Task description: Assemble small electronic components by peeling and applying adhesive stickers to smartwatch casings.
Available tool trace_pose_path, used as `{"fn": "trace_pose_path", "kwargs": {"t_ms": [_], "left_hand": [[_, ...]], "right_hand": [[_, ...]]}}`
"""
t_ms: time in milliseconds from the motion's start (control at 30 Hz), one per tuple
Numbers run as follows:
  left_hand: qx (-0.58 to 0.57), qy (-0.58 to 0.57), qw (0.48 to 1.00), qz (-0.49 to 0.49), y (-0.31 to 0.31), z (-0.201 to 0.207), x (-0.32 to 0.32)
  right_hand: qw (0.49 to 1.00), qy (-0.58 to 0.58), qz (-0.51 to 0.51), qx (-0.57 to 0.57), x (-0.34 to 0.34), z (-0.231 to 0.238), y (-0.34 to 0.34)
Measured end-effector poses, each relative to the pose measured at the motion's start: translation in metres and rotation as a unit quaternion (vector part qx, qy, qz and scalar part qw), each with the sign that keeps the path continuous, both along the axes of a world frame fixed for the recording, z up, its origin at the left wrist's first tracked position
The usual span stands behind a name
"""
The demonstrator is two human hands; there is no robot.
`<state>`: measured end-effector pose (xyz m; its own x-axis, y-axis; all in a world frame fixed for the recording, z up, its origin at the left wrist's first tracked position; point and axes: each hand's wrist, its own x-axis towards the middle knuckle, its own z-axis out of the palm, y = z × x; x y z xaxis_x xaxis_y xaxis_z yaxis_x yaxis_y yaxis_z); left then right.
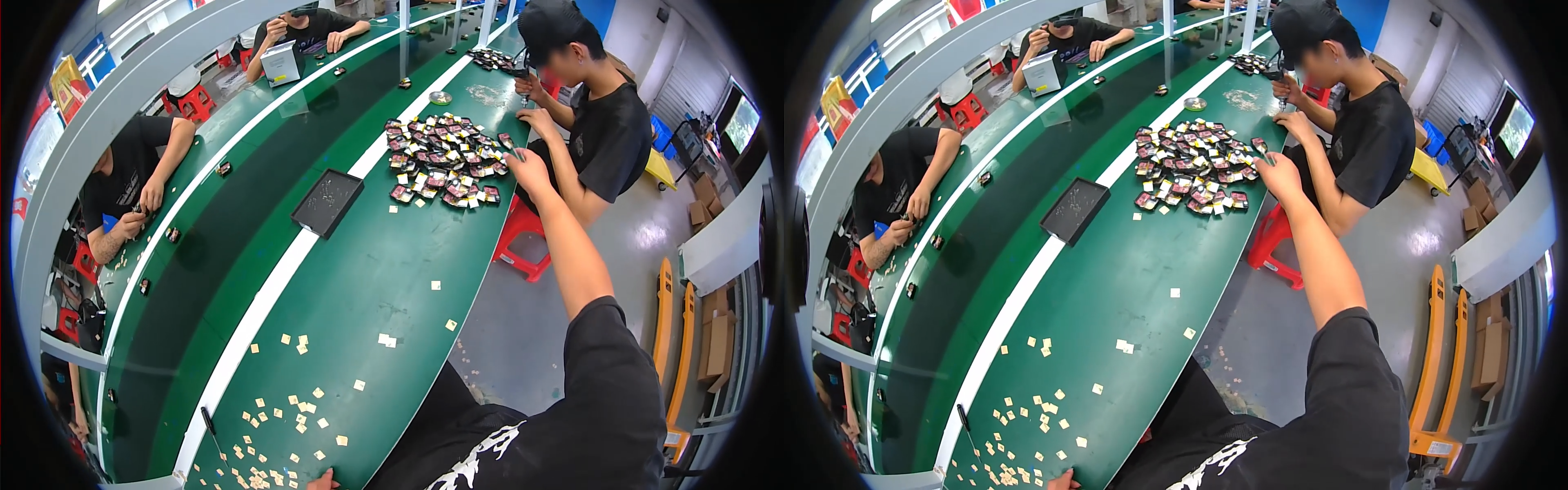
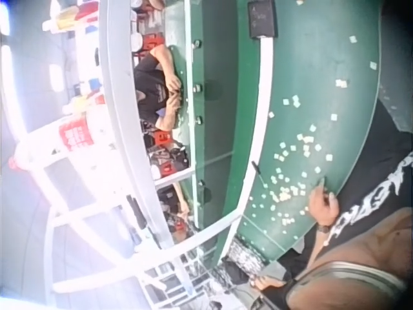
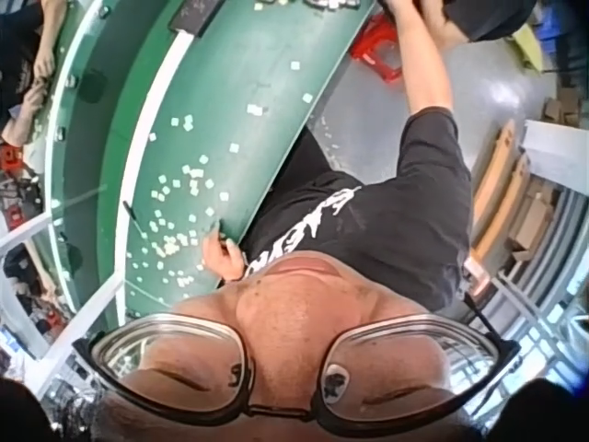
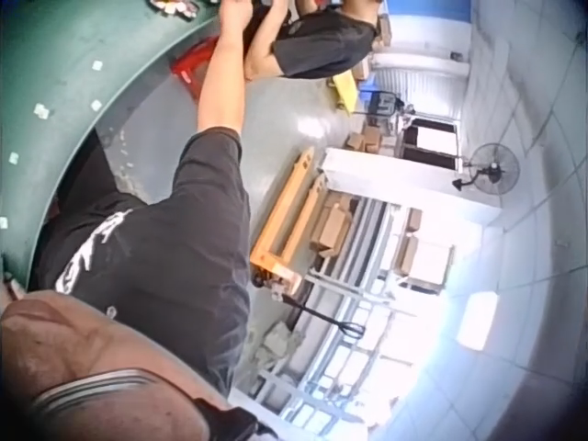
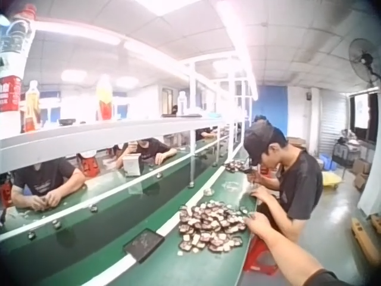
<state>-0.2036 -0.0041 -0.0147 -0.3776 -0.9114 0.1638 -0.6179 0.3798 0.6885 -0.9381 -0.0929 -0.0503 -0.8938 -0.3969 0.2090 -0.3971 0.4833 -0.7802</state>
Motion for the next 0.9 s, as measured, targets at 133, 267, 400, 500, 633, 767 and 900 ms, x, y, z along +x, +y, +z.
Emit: {"fn": "trace_pose_path", "kwargs": {"t_ms": [133,267,400,500,633,767,900], "left_hand": [[-0.010,-0.013,1.000,-0.018,-0.002,0.000,0.004],[-0.010,-0.004,1.000,-0.015,-0.003,0.002,0.001],[-0.009,-0.014,1.000,0.002,0.001,0.001,0.000],[-0.007,-0.022,1.000,0.014,0.002,0.004,-0.002],[-0.019,-0.016,1.000,0.006,0.001,0.005,-0.004],[-0.036,-0.014,0.999,0.000,0.004,0.002,0.000],[-0.016,0.001,1.000,0.001,0.006,0.005,-0.001]], "right_hand": [[0.993,0.084,0.061,0.050,0.020,0.011,-0.007],[0.990,0.108,0.074,0.056,0.011,-0.003,-0.003],[0.989,0.080,0.111,0.048,0.017,-0.001,-0.003],[0.992,0.047,0.115,0.016,0.030,0.003,-0.008],[0.988,-0.071,0.096,-0.102,0.016,-0.003,-0.004],[0.941,-0.247,0.049,-0.228,0.026,0.003,-0.001],[0.878,-0.313,0.091,-0.351,0.047,0.011,0.014]]}}
